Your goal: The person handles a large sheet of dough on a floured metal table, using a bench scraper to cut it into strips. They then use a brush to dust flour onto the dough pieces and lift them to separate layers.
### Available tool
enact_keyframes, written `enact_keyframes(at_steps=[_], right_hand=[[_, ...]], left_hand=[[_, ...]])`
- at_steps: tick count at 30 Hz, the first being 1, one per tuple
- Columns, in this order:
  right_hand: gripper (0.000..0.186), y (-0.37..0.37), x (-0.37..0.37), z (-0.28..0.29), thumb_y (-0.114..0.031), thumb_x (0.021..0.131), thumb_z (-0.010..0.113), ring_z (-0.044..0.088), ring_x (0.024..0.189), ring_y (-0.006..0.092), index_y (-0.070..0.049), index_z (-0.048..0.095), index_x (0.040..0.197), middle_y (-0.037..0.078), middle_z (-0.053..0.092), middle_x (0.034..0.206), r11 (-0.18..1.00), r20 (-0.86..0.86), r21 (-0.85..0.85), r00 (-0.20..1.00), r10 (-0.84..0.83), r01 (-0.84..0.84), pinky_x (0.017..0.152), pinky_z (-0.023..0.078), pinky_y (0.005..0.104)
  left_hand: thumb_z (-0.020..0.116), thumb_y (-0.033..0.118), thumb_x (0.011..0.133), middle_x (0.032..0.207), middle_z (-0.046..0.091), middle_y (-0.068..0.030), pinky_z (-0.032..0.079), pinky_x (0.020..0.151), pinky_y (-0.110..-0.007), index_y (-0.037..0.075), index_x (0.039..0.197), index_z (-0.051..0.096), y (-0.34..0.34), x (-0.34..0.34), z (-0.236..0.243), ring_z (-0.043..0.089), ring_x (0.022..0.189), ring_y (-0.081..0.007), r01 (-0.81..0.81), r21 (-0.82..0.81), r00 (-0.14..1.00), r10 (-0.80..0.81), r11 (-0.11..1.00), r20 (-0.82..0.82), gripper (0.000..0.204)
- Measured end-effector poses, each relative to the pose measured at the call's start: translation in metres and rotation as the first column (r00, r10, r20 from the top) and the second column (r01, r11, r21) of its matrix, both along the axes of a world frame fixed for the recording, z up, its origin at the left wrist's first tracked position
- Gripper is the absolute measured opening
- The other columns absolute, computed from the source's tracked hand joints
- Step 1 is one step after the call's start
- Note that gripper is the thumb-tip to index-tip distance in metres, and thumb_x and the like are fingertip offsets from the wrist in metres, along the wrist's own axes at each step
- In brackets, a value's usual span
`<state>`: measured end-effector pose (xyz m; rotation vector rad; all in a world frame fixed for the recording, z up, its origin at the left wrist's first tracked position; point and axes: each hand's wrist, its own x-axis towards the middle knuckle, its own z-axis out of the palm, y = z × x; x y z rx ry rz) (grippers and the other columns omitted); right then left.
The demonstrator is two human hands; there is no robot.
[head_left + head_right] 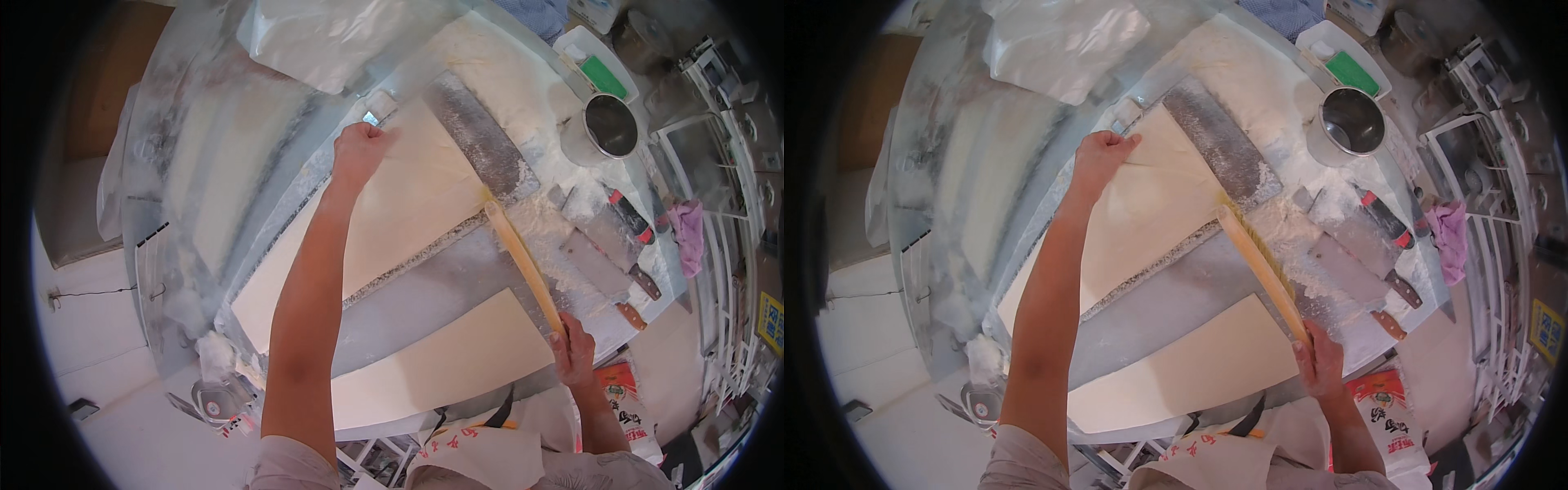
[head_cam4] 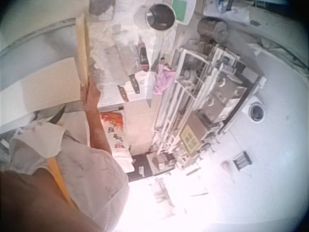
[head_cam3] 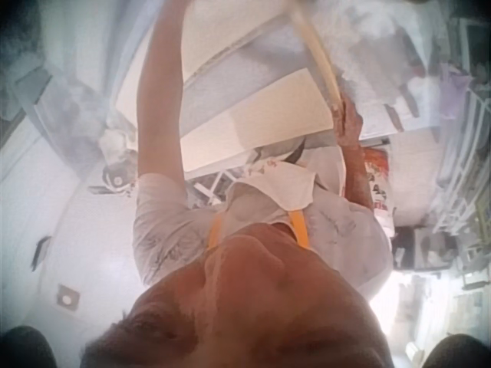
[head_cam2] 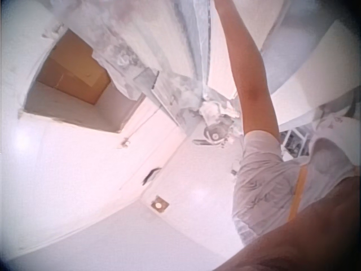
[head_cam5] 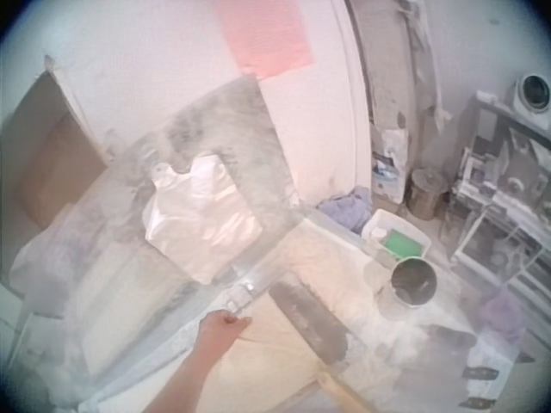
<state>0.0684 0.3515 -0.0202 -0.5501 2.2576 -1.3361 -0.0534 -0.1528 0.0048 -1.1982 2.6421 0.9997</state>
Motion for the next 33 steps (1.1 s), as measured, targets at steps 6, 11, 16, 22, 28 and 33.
enact_keyframes(at_steps=[6,11,16,22,28,33], right_hand=[[0.032,-0.003,-0.005,-0.001,-0.013,0.105,0.062,0.068,0.067,0.0323,0.002,0.059,0.134,0.018,0.07,0.088,1.0,0.034,-0.001,0.999,0.003,-0.003,0.063,0.053,0.0398],[0.032,-0.002,-0.006,-0.002,-0.013,0.106,0.062,0.068,0.068,0.0326,0.001,0.059,0.134,0.017,0.069,0.088,1.0,0.041,-0.016,0.999,-0.01,0.01,0.064,0.054,0.0399],[0.031,-0.003,-0.008,-0.002,-0.014,0.106,0.062,0.067,0.067,0.0322,0.0,0.059,0.134,0.017,0.069,0.088,1.0,0.016,-0.008,1.0,-0.012,0.012,0.063,0.053,0.0396],[0.032,-0.003,-0.008,-0.005,-0.015,0.106,0.062,0.066,0.065,0.0301,-0.001,0.058,0.135,0.015,0.067,0.084,1.0,0.03,-0.009,0.999,-0.021,0.021,0.062,0.052,0.0391],[0.031,-0.004,-0.006,-0.008,-0.019,0.109,0.059,0.061,0.062,0.0217,0.001,0.06,0.133,0.012,0.064,0.08,0.999,0.018,-0.012,0.999,-0.035,0.035,0.059,0.048,0.0336],[0.031,-0.003,-0.005,-0.008,-0.019,0.109,0.059,0.06,0.062,0.0206,0.0,0.06,0.133,0.011,0.063,0.08,0.999,0.032,-0.006,0.999,-0.043,0.043,0.06,0.048,0.0332]], left_hand=[[0.091,0.039,0.076,0.078,0.074,-0.0066,0.055,0.067,-0.035,0.001,0.081,0.074,-0.018,-0.017,-0.01,0.068,0.072,-0.0163,0.024,0.018,0.994,-0.026,1.0,0.105,0.042],[0.091,0.028,0.082,0.071,0.065,-0.0028,0.043,0.057,-0.031,0.004,0.078,0.069,-0.02,-0.021,-0.02,0.057,0.065,-0.0118,-0.013,0.147,1.0,0.015,0.989,-0.012,0.032],[0.089,0.021,0.081,0.07,0.065,-0.0024,0.038,0.051,-0.029,0.004,0.078,0.069,-0.019,-0.029,-0.016,0.055,0.059,-0.01,-0.018,0.198,1.0,0.014,0.98,0.021,0.026],[0.089,0.014,0.082,0.071,0.067,-0.0042,0.04,0.05,-0.029,0.002,0.077,0.07,-0.022,-0.035,-0.019,0.059,0.059,-0.0112,-0.024,0.149,0.995,0.008,0.989,0.103,0.023],[0.081,0.006,0.065,0.064,0.064,-0.0047,0.043,0.051,-0.03,0.003,0.066,0.063,-0.014,-0.035,-0.017,0.057,0.055,-0.0132,-0.137,0.298,0.987,0.157,0.945,-0.045,0.019],[0.077,0.0,0.067,0.068,0.065,-0.0076,0.044,0.051,-0.031,-0.001,0.075,0.064,-0.008,-0.034,-0.011,0.058,0.056,-0.0143,-0.16,0.367,0.978,0.199,0.916,-0.068,0.015]])
